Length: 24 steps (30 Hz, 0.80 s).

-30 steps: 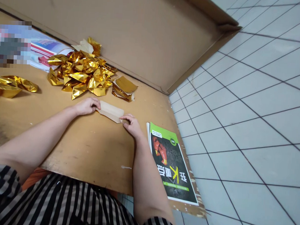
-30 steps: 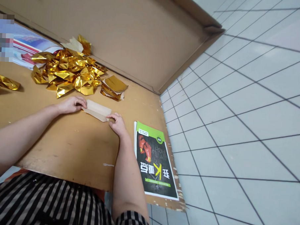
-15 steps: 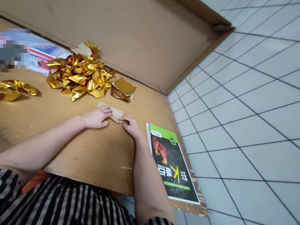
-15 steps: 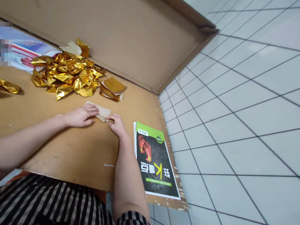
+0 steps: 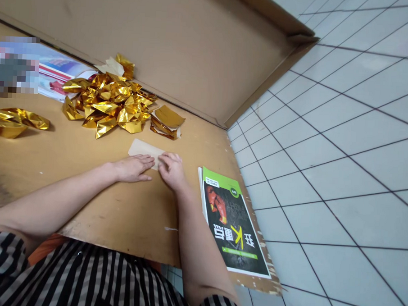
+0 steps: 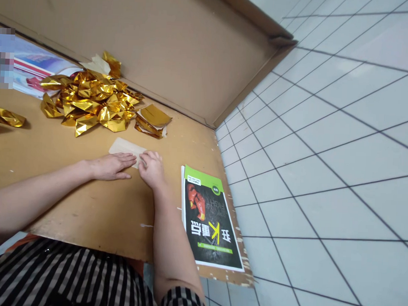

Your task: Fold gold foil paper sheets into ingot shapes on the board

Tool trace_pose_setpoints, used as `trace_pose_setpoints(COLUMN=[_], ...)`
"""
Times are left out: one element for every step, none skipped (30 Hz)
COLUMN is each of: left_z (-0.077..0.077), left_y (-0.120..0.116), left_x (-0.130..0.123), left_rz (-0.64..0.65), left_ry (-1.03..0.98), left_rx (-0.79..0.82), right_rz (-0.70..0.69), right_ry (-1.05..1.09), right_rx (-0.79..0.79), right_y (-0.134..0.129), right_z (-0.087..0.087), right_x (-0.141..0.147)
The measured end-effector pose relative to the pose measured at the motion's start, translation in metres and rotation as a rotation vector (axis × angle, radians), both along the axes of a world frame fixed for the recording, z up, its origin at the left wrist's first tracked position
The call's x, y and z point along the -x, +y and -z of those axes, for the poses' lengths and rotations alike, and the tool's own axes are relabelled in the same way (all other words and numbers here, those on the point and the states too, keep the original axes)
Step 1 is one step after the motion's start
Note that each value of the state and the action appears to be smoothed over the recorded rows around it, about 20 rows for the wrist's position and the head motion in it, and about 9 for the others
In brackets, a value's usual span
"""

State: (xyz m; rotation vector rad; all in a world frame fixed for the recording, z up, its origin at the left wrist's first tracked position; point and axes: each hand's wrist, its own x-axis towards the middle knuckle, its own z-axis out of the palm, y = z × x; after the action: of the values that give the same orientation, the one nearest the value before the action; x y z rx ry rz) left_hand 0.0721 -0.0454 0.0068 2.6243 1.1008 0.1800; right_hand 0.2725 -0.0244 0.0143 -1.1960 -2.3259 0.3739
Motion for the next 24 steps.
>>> trace_pose_setpoints(left_z=[0.001,0.001,0.001,0.002,0.002,0.003,0.004,0.005,0.006,0.008,0.009,0.011,0.012,0.012,0.013,0.012,0.011,0.01,0.009,0.008,0.007,0.007,0.007,0.007], left_y=[0.0,0.0,0.0,0.001,0.001,0.001,0.001,0.002,0.002,0.003,0.004,0.005,0.006,0.006,0.006,0.006,0.006,0.006,0.006,0.006,0.006,0.006,0.006,0.006], left_x=[0.0,0.0,0.0,0.0,0.0,0.0,0.001,0.001,0.002,0.002,0.003,0.003,0.004,0.004,0.005,0.005,0.005,0.005,0.005,0.006,0.006,0.007,0.009,0.011], left_rz=[0.006,0.013,0.019,0.024,0.028,0.032,0.035,0.038,0.041,0.043,0.046,0.048,0.049,0.05,0.051,0.051,0.051,0.05,0.05,0.047,0.043,0.037,0.03,0.023], left_ry=[-0.028,-0.059,-0.089,-0.113,-0.128,-0.134,-0.132,-0.125,-0.115,-0.107,-0.098,-0.089,-0.08,-0.072,-0.064,-0.058,-0.053,-0.048,-0.043,-0.039,-0.035,-0.033,-0.032,-0.034], left_rx=[-0.005,-0.01,-0.014,-0.015,-0.016,-0.016,-0.016,-0.017,-0.019,-0.02,-0.02,-0.019,-0.018,-0.015,-0.011,-0.006,0.0,0.007,0.013,0.018,0.023,0.026,0.026,0.025], right_rz=[-0.022,-0.049,-0.07,-0.073,-0.068,-0.055,-0.032,-0.003,0.033,0.076,0.121,0.164,0.2,0.226,0.242,0.251,0.257,0.265,0.275,0.286,0.299,0.311,0.321,0.329], right_ry=[0.0,-0.006,-0.012,-0.012,-0.01,-0.003,0.007,0.016,0.026,0.033,0.037,0.037,0.035,0.034,0.033,0.035,0.038,0.043,0.047,0.05,0.05,0.048,0.047,0.047], right_rx=[-0.017,-0.013,0.002,0.018,0.03,0.039,0.046,0.054,0.066,0.083,0.106,0.132,0.157,0.176,0.186,0.188,0.183,0.175,0.17,0.171,0.179,0.191,0.202,0.21], right_y=[-0.004,-0.008,-0.011,-0.013,-0.015,-0.016,-0.016,-0.015,-0.013,-0.011,-0.008,-0.005,-0.002,0.001,0.004,0.007,0.009,0.011,0.012,0.013,0.013,0.014,0.014,0.014], right_z=[-0.001,-0.001,0.0,0.002,0.004,0.006,0.009,0.011,0.012,0.014,0.015,0.016,0.017,0.018,0.02,0.022,0.023,0.025,0.026,0.027,0.028,0.028,0.028,0.028], right_x=[0.007,0.013,0.019,0.024,0.027,0.03,0.032,0.033,0.033,0.034,0.034,0.034,0.034,0.034,0.034,0.034,0.034,0.033,0.033,0.032,0.032,0.031,0.031,0.031])
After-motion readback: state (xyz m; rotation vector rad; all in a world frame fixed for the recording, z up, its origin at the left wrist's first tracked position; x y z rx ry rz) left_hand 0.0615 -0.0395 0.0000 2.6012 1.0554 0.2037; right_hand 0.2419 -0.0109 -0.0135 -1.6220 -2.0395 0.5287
